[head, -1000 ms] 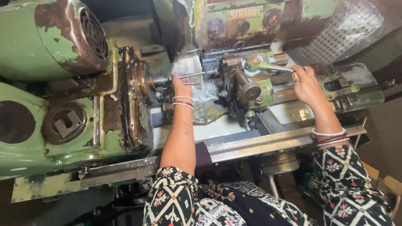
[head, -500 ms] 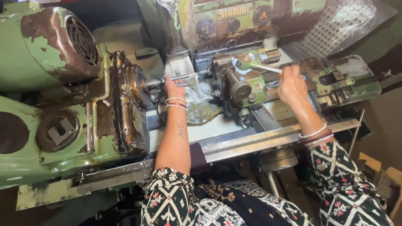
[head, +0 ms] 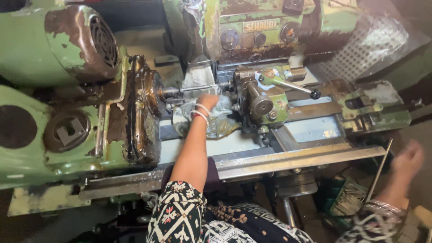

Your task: The person repeatedly picks up cylindrical metal rods from a tray, inserts them into a lathe chuck, operates the machine, and then removes the rods to place them back into the tray. This cycle is performed multiple times in a workshop setting.

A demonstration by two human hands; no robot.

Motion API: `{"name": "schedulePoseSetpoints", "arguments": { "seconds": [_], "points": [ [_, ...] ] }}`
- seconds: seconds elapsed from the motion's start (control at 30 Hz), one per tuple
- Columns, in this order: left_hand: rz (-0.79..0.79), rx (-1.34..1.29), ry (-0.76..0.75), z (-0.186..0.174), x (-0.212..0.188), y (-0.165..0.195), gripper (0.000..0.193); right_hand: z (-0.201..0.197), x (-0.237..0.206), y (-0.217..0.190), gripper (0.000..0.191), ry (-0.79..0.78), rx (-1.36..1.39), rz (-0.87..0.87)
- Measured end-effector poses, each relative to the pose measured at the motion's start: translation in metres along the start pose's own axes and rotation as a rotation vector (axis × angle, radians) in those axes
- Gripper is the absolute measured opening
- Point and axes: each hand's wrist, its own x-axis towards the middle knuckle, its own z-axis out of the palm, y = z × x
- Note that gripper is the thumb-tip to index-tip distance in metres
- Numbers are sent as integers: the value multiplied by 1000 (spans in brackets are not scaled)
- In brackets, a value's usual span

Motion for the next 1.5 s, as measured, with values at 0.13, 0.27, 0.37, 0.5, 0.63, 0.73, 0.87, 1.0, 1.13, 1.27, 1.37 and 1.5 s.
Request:
{"name": "schedulePoseSetpoints", "arguments": {
  "seconds": [0.13, 0.27, 0.37, 0.5, 0.63, 0.73, 0.87, 1.0, 1.13, 1.27, 1.37, 1.5],
  "points": [
    [-3, 312, -9, 6, -44, 52, 39, 52, -69, 88, 36, -79, -522, -42],
    [160, 312, 247, -35, -103, 83, 34, 73, -109, 100, 40, -367, -769, -129],
    [335, 203, 376, -98, -168, 62, 57, 52, -122, 99, 42, -416, -856, -85],
    [571, 12, 713, -191, -275, -23, 44, 44, -166, 73, 45, -564, -949, -87],
    [548, -527, 978, -226, -372, -152, 26, 85, -275, 24, 39, -1105, -433, -453],
    [159, -808, 1185, -207, -399, -245, 22, 120, -374, -29, 27, -1622, -201, -409],
    [7, -522, 1045, -134, -436, -320, 33, 174, -497, -89, 24, -1783, 24, -638],
    [57, -160, 960, -80, -469, -339, 34, 245, -601, -122, 15, -1778, -181, 491],
    [142, -82, 979, -77, -491, -351, 35, 268, -659, -137, 14, -2015, -19, 612],
    [101, -26, 1009, -95, -513, -378, 37, 258, -707, -147, 21, -2083, 77, 508],
    [123, 18, 1082, -101, -528, -396, 45, 249, -737, -155, 25, -2088, 52, 532],
    [118, 77, 1038, -106, -550, -418, 42, 238, -748, -170, 17, -2222, -127, 510]
  ]
}}
